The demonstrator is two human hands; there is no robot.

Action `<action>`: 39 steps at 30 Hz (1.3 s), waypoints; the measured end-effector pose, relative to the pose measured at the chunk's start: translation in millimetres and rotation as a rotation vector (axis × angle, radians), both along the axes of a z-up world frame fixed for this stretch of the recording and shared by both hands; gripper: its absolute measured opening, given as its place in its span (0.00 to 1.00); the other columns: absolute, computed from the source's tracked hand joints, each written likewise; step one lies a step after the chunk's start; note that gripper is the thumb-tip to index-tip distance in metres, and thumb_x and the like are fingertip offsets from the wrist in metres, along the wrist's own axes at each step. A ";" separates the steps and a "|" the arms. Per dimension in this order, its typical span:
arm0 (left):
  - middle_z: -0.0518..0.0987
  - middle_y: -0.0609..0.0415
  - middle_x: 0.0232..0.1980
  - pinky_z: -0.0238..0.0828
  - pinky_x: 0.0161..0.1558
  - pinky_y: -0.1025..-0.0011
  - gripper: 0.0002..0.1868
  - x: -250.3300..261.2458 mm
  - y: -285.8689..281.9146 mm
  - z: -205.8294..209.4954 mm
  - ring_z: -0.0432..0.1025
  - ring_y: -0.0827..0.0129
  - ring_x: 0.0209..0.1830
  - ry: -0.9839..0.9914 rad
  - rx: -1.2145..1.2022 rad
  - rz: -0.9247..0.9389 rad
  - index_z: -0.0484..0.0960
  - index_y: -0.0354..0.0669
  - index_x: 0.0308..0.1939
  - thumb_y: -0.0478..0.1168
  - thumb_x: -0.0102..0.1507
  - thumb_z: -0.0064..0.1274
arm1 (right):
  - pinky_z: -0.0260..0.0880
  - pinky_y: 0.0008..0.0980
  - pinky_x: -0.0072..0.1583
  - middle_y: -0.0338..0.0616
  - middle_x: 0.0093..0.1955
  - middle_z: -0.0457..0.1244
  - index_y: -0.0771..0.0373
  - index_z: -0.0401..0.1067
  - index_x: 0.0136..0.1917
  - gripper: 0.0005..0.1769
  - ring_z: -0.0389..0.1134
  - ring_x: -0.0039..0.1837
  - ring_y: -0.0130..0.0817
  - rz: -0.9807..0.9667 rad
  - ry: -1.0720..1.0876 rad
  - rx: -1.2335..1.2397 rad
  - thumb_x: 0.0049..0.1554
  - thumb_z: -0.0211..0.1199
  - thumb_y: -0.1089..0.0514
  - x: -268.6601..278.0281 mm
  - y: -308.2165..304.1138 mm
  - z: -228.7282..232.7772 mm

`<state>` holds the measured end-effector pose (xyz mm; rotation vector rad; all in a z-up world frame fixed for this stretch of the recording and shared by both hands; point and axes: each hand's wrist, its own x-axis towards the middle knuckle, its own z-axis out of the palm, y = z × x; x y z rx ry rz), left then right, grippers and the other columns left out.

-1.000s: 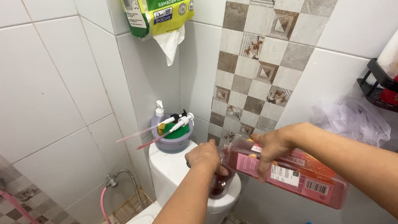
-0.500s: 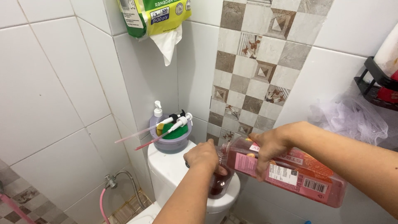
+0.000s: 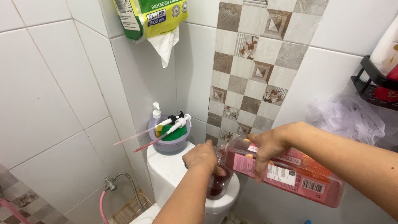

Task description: The person pours pink liquid from a large bottle into a smaller clear dispenser bottle, then secures the pump top and places the dispenser on the toilet tank. The person also briefly handles a pink bidet sprayer and a hanging facial tissue pack.

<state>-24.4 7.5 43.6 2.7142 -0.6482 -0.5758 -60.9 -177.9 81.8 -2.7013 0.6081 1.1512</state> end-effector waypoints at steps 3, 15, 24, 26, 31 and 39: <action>0.81 0.37 0.55 0.74 0.51 0.40 0.29 0.9 -0.2 -1.4 0.77 0.41 0.55 0.014 0.009 -0.015 0.68 0.48 0.73 0.32 0.66 0.47 | 0.77 0.44 0.55 0.60 0.61 0.68 0.50 0.52 0.81 0.76 0.75 0.60 0.51 -0.003 -0.016 -0.012 0.27 0.89 0.36 4.9 -10.0 -3.2; 0.82 0.37 0.53 0.75 0.50 0.39 0.27 -1.0 0.6 -0.7 0.78 0.42 0.53 -0.021 0.003 -0.015 0.70 0.47 0.70 0.32 0.66 0.45 | 0.76 0.44 0.55 0.59 0.62 0.68 0.50 0.52 0.81 0.74 0.74 0.60 0.49 0.012 0.019 -0.011 0.29 0.87 0.37 -7.2 8.0 6.2; 0.82 0.37 0.54 0.75 0.50 0.39 0.27 -2.9 0.5 0.4 0.78 0.43 0.53 -0.026 0.014 -0.013 0.70 0.48 0.71 0.31 0.67 0.44 | 0.77 0.43 0.55 0.60 0.60 0.68 0.52 0.49 0.82 0.77 0.75 0.59 0.51 0.002 0.004 -0.007 0.28 0.88 0.37 3.3 -3.4 1.0; 0.82 0.37 0.54 0.75 0.51 0.38 0.27 -1.6 0.0 -0.1 0.78 0.42 0.54 -0.027 0.014 -0.011 0.70 0.47 0.71 0.31 0.66 0.46 | 0.77 0.43 0.54 0.59 0.61 0.68 0.51 0.48 0.82 0.78 0.75 0.59 0.50 0.014 0.019 -0.014 0.28 0.87 0.36 -1.9 2.8 4.1; 0.81 0.37 0.55 0.74 0.52 0.37 0.29 -1.5 0.3 2.3 0.77 0.41 0.55 -0.010 0.023 -0.015 0.68 0.48 0.72 0.31 0.66 0.46 | 0.77 0.45 0.56 0.61 0.61 0.68 0.52 0.47 0.83 0.79 0.75 0.59 0.53 -0.020 -0.013 0.011 0.28 0.88 0.39 3.3 -5.2 0.3; 0.80 0.39 0.62 0.73 0.55 0.38 0.27 -6.3 6.2 18.0 0.75 0.42 0.61 0.069 0.016 -0.025 0.68 0.47 0.73 0.31 0.69 0.41 | 0.78 0.42 0.55 0.58 0.58 0.69 0.53 0.46 0.83 0.79 0.76 0.57 0.51 -0.031 0.000 0.024 0.29 0.88 0.39 3.3 -2.4 1.7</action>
